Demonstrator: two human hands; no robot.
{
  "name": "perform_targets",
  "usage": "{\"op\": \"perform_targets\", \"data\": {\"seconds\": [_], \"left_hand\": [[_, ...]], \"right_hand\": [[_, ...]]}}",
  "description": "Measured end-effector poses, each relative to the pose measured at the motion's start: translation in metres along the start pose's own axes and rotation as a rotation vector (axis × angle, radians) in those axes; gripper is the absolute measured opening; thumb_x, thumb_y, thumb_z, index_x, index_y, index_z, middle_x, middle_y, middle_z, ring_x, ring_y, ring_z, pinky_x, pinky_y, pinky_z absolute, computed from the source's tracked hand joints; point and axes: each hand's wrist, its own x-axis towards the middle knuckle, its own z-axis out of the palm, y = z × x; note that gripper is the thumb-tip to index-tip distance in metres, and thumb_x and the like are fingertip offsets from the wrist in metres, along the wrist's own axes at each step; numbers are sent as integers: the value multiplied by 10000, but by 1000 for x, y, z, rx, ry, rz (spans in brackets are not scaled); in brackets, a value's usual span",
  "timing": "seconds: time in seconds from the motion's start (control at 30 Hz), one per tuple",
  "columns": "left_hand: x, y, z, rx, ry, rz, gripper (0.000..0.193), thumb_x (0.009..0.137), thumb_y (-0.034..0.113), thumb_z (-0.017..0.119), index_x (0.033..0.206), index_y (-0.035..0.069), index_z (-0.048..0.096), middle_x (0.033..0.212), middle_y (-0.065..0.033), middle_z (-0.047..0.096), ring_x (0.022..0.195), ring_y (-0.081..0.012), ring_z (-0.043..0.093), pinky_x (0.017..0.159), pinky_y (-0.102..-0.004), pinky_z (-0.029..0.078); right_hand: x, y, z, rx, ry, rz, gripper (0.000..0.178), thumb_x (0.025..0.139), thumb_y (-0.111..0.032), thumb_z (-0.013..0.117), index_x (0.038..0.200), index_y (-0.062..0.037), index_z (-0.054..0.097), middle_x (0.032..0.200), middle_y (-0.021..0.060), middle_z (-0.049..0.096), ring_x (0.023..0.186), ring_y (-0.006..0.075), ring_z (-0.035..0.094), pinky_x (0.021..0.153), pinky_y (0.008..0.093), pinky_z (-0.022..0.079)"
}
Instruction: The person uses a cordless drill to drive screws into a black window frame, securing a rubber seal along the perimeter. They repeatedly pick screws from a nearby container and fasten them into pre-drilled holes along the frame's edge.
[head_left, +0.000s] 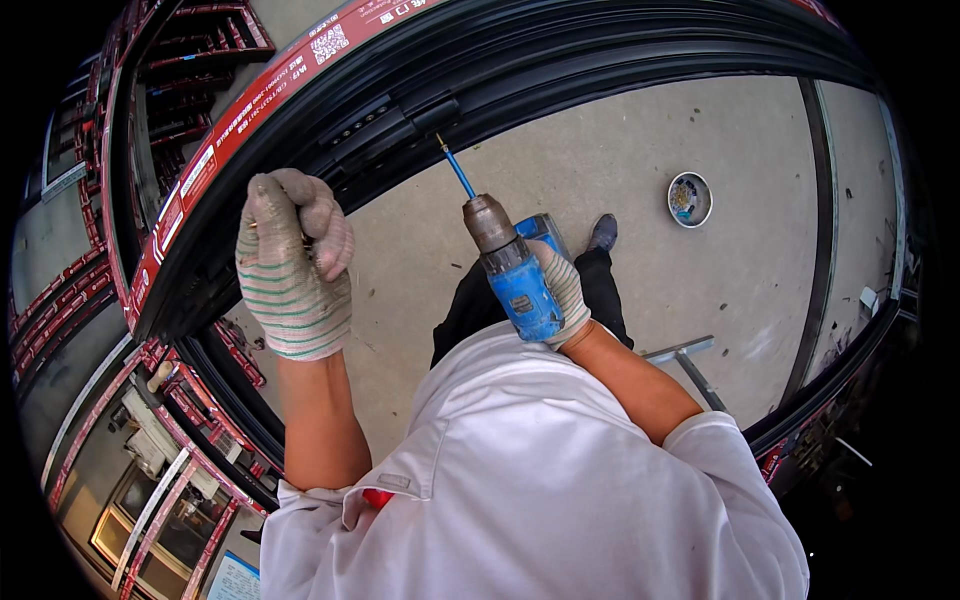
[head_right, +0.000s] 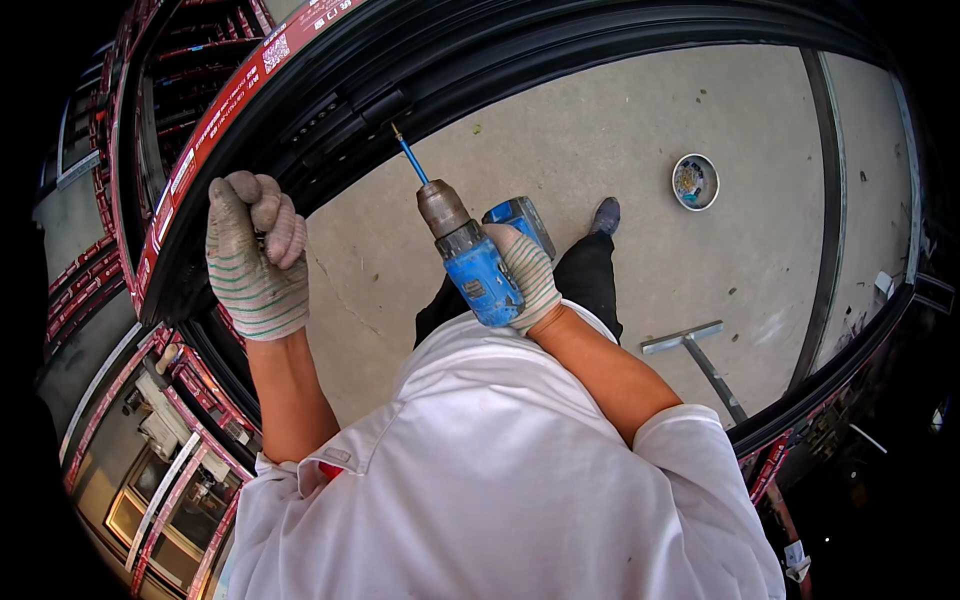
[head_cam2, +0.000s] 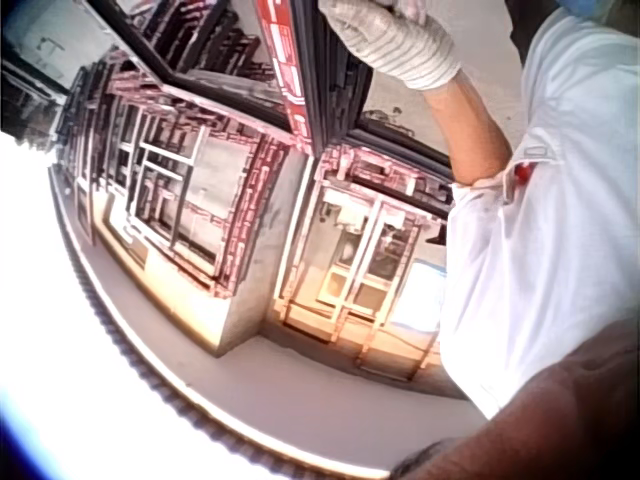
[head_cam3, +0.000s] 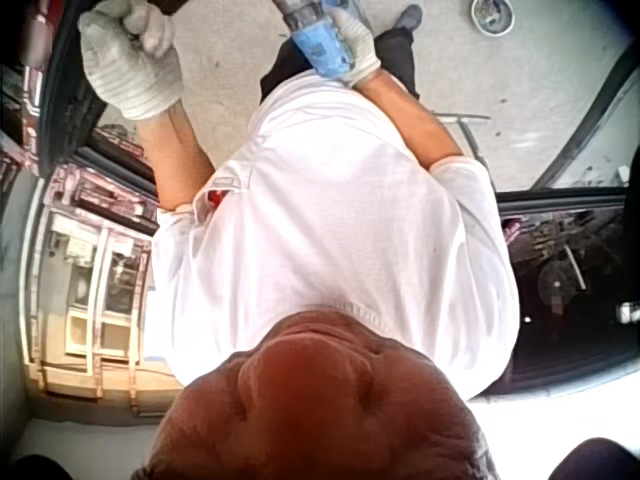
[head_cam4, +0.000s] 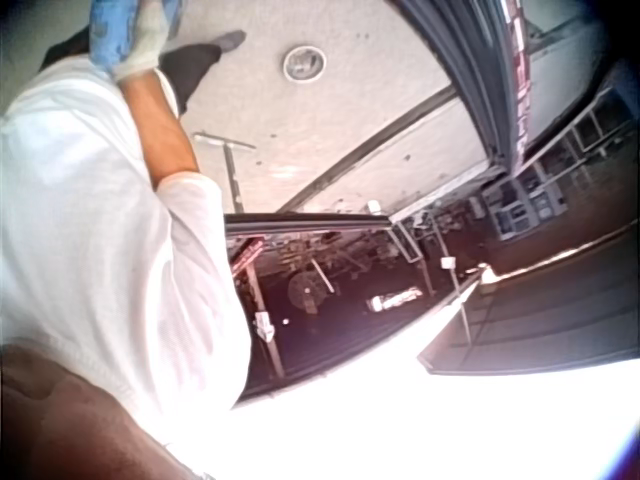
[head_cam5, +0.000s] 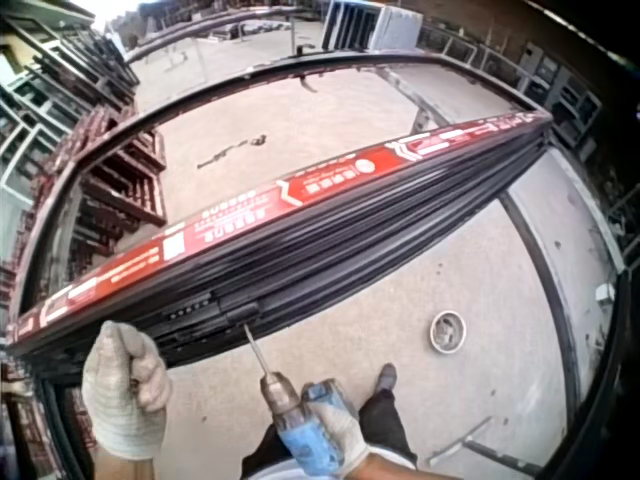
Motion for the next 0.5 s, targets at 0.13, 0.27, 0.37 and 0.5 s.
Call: {"op": "perform_targets", "data": {"seconds": [0.13,0.27,0.37,0.5], "left_hand": [[41,45,-11,17,-36,221,294,1051,317,516,990,50,624,749,-3,481,510,-47,367,405,-174,296],[78,71,-25,111,27,280,279,1056,281,509,995,33,621,741,-13,493,503,-56,372,396,-178,298],[95,75,-24,175,108,273,268,1055,278,511,1005,36,615,738,-16,498,501,-59,372,386,-181,294],[99,69,-21,183,155,231,260,1050,283,523,1025,39,610,745,-18,505,503,-61,373,378,-188,289]], "right_hand": [[6,13,-10,-530,-41,-371,172,951,-182,655,1044,-42,619,844,38,666,676,103,642,623,213,554],[7,1,-5,-860,-132,-511,174,952,-174,647,1057,-37,621,845,41,669,664,103,644,614,213,556],[6,-2,-6,-719,-160,-415,185,962,-173,632,1082,-32,622,869,49,676,686,106,654,627,213,562],[13,11,-15,-187,-153,-152,203,973,-175,619,1114,-28,623,910,60,685,724,111,668,648,216,570]]}}
